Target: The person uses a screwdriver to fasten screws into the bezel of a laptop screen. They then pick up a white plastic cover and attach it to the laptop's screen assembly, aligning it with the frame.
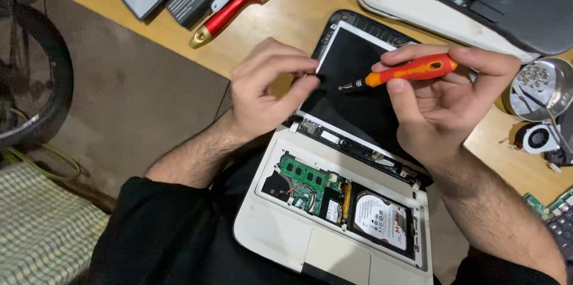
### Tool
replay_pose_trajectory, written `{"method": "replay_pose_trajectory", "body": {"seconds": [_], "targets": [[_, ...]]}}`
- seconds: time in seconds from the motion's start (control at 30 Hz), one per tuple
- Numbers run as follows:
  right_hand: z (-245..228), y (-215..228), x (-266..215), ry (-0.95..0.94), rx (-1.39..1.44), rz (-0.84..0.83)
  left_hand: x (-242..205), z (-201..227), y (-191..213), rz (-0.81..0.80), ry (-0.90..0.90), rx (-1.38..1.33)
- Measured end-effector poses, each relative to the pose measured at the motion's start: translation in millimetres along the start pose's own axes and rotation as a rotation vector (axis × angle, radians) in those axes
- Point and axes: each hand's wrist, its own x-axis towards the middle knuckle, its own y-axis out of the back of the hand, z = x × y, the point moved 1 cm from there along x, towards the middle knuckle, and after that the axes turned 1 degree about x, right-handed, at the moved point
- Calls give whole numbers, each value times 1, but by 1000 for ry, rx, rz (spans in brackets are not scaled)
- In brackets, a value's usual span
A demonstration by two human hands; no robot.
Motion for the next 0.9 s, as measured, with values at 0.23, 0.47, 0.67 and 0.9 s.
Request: {"method": "replay_pose_trajectory", "body": {"seconds": [0.23, 0.47, 0.67, 0.9], "targets": [[-15, -23, 32, 17, -115, -320, -36, 47, 39, 42, 241, 117], [2, -50, 22, 15, 38, -373, -63, 60, 38, 58, 786, -72], [-5, -48, 18, 6, 55, -349, -87, 44, 24, 46, 986, -318], [-10, -44, 3, -107, 36, -424, -113, 61, -3, -18, 1141, -555]]}}
